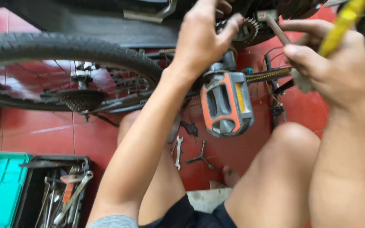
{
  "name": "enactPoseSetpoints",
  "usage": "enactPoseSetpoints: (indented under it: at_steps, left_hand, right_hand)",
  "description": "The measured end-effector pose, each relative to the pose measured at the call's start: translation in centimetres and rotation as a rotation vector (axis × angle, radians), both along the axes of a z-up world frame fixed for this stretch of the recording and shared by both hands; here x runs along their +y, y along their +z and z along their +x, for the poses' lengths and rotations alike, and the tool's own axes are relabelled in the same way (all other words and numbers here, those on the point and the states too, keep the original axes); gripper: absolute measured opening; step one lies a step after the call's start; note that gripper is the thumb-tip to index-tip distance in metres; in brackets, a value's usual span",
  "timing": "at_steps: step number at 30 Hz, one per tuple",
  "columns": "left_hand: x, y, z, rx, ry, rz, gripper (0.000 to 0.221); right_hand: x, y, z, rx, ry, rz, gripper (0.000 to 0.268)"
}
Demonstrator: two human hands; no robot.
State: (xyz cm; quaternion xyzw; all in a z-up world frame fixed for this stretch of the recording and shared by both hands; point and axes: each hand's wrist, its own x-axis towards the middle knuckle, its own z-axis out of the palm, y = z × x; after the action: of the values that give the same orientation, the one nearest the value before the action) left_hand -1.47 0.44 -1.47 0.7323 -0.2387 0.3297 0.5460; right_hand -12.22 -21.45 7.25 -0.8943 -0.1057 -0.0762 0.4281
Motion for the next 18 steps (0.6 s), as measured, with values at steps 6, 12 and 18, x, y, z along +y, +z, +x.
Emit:
enactPoseSetpoints:
  at_steps: [6, 12, 18]
  left_hand:
    - [-2.2, -2.5, 3.9, -0.049, -0.046, 0.213, 0.013]
    - [-2.0, -4.0, 4.0, -0.120, -0.053, 0.194, 0.015]
    - [-1.5, -3.9, 3.8, -0.101, -0.071, 0.191, 0.027]
  right_hand:
    - [3.2, -5.2, 6.9, -0.580, -0.001, -0.499, 0.035]
    - [4.6, -6.2, 6.5, -0.537, -0.042, -0.487, 0.045]
    - [4.7, -7.1, 8.1, -0.576, -0.043, -0.543, 0.052]
